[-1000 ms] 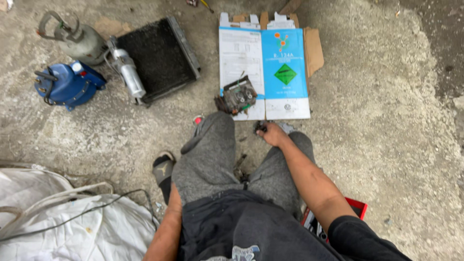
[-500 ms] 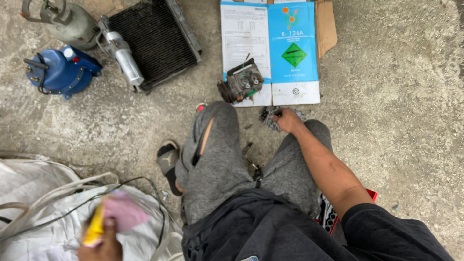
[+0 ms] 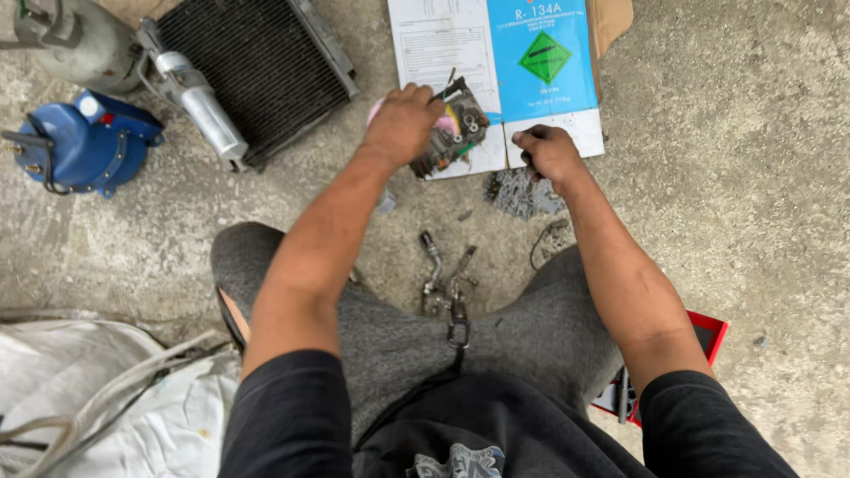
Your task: The person uses a ratchet wrench to loosen and remove bolts from a metal compressor component. They then wipe the component with a cloth to clean it.
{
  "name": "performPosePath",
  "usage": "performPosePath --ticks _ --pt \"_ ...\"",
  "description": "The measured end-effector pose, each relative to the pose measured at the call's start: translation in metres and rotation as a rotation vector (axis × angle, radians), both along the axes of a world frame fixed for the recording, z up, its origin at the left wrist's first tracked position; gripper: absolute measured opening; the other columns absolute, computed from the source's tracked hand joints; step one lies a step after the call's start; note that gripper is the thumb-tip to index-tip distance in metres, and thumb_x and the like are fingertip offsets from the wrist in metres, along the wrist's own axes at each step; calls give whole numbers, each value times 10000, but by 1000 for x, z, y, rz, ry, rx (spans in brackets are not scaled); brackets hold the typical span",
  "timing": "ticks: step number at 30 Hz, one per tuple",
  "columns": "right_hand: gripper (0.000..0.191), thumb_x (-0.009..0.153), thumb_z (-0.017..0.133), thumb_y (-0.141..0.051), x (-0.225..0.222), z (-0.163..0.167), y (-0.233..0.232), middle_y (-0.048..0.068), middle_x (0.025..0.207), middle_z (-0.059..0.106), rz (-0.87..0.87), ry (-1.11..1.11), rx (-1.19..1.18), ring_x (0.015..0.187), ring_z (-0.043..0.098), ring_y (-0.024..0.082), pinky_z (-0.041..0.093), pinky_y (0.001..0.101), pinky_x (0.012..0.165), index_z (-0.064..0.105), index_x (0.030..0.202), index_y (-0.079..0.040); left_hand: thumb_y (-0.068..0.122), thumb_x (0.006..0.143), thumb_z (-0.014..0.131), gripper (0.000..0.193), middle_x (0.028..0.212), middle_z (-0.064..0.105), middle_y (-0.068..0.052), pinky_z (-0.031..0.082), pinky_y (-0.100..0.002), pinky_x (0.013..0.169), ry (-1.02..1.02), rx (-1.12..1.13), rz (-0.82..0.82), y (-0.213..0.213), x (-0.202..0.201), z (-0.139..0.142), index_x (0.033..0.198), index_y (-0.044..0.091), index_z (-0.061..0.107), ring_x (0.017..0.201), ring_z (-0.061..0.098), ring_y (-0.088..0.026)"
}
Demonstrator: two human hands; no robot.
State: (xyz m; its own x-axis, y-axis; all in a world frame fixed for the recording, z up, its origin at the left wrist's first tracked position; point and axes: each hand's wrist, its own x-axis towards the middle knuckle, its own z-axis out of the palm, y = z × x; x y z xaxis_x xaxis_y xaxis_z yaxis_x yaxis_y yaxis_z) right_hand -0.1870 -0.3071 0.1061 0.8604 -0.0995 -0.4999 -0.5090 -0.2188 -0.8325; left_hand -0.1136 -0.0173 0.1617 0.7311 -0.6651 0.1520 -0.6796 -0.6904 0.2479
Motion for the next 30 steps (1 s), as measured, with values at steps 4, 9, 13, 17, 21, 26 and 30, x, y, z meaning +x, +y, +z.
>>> performPosePath --ticks 4,9,13,17,21,26,30 --pt "276 961 685 -258 -26 10 9 41 695 616 -175 -74 85 508 521 155 410 338 448 695 991 16 192 806 617 297 1173 634 -112 470 -493 937 -169 -82 -163 -33 22 -92 1072 147 743 1150 582 -310" --pt "347 992 682 -309 -107 79 27 71 754 656 -46 -99 -299 645 595 148 472 341 587 727 1077 24 185 860 606 350 1150 608 -153 472 -512 804 25 424 11 -44 0 -156 1153 50 741 1025 596 -335" --pt "404 918 693 -376 -140 121 61 177 699 650 -127 32 -282 631 560 259 469 431 590 758 1111 -26 180 836 609 318 1204 558 -196 504 -504 727 174 768 159 -49 11 -157 1108 63 726 1062 584 -385" --pt "375 935 685 -364 -122 120 77 131 792 739 -12 -33 -479 697 682 221 541 380 655 731 1103 -32 175 957 642 299 1187 616 -179 515 -470 768 25 324 -116 -33 33 -149 1175 -8 734 1049 631 -344" --pt "360 952 673 -354 -104 114 83 127 819 744 34 -89 -462 722 690 215 539 374 668 720 1093 -26 256 695 744 543 1117 608 -215 521 -525 772 223 -46 -292 -17 48 -137 1194 44 726 1008 614 -412" --pt "342 960 679 -332 -105 121 87 140 806 743 22 -70 -427 721 676 219 535 369 667 711 1089 -18 287 857 706 232 1161 621 -130 519 -498 853 62 333 -167 -5 51 -104 1030 142 759 1090 612 -331" --pt "332 962 683 -321 -111 128 91 130 823 743 4 -101 -430 730 678 208 537 363 673 709 1089 -16 167 908 659 238 1151 628 -127 555 -453 778 -46 349 -38 -11 49 -93 1122 82 717 1034 650 -300"
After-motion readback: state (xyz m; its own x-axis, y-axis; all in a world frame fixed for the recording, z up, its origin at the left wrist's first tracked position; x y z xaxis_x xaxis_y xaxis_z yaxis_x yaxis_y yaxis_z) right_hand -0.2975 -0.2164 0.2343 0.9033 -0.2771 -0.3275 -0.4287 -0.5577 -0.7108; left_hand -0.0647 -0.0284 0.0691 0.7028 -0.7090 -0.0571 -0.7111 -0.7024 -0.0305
